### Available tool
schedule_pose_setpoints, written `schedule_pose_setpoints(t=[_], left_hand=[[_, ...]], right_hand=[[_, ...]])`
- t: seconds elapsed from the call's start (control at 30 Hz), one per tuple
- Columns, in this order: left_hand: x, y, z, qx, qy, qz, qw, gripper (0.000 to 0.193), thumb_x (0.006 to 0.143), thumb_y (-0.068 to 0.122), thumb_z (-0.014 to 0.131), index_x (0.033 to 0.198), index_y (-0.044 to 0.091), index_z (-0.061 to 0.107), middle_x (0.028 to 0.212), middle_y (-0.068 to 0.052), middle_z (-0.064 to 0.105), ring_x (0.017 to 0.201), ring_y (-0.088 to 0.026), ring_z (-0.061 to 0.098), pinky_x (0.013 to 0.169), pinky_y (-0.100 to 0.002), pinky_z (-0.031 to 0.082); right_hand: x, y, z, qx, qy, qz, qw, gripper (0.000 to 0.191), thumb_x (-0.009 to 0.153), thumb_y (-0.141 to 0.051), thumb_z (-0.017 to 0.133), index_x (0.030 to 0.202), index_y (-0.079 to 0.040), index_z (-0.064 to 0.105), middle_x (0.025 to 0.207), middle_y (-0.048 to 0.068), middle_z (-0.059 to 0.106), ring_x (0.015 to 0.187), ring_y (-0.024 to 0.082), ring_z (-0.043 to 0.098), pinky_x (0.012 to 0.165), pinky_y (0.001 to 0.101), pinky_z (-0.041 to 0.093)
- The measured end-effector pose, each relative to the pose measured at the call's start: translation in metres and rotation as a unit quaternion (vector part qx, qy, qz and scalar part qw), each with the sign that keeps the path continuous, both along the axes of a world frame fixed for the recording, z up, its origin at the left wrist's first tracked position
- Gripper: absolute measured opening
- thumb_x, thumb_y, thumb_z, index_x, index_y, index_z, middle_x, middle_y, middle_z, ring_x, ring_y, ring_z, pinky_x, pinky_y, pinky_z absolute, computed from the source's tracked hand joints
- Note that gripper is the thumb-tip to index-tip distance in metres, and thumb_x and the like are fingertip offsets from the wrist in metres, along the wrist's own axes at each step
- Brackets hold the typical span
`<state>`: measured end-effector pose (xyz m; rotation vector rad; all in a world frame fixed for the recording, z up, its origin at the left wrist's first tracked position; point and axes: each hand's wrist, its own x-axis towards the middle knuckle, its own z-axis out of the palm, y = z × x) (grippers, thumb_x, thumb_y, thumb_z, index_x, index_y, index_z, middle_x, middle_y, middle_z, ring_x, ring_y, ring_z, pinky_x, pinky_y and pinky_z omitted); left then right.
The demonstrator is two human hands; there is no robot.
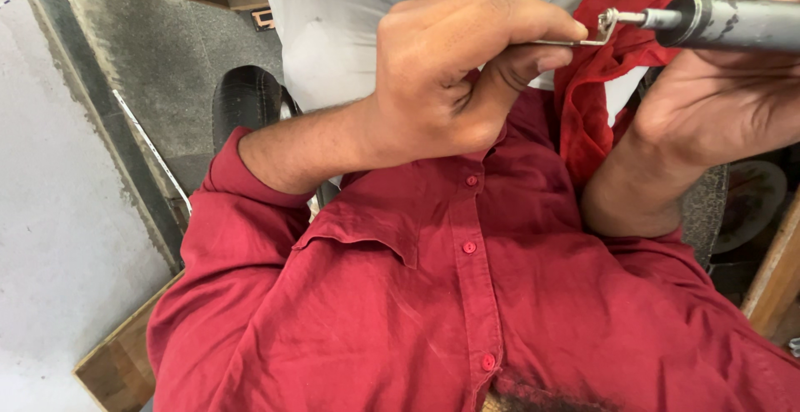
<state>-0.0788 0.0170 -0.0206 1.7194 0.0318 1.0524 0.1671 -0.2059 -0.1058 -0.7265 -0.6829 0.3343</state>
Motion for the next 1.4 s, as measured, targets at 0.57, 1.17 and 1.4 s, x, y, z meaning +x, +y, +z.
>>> schedule_pose_setpoints(t=[0.57,1.17,1.4], left_hand=[[0.002,-0.012,-0.010,0.010,0.007,-0.003,1.000,0.014,0.106,0.009,0.077,0.117,0.008,0.069,0.097,-0.003,0.074,0.077,-0.016,0.073,0.068,-0.027,0.055],[-0.002,-0.018,-0.018,0.008,0.010,-0.014,1.000,0.013,0.108,0.012,0.076,0.118,0.009,0.069,0.098,-0.002,0.074,0.078,-0.015,0.074,0.069,-0.027,0.055],[-0.003,-0.018,-0.017,0.007,0.011,-0.007,1.000,0.013,0.107,0.012,0.077,0.117,0.009,0.069,0.096,-0.003,0.073,0.076,-0.016,0.073,0.068,-0.027,0.054]], right_hand=[[0.003,-0.022,-0.014,-0.012,0.018,-0.022,1.000,0.030,0.106,-0.031,0.058,0.119,-0.005,0.062,0.106,0.006,0.066,0.096,0.009,0.068,0.080,0.0414,0.065],[0.003,-0.034,-0.025,-0.006,0.031,-0.013,0.999,0.031,0.106,-0.032,0.057,0.122,-0.006,0.062,0.105,0.006,0.067,0.095,0.009,0.070,0.081,0.0423,0.065],[0.001,-0.034,-0.025,0.000,0.053,-0.006,0.999,0.030,0.106,-0.032,0.058,0.121,-0.006,0.061,0.110,0.005,0.066,0.102,0.008,0.068,0.086,0.0422,0.064]])
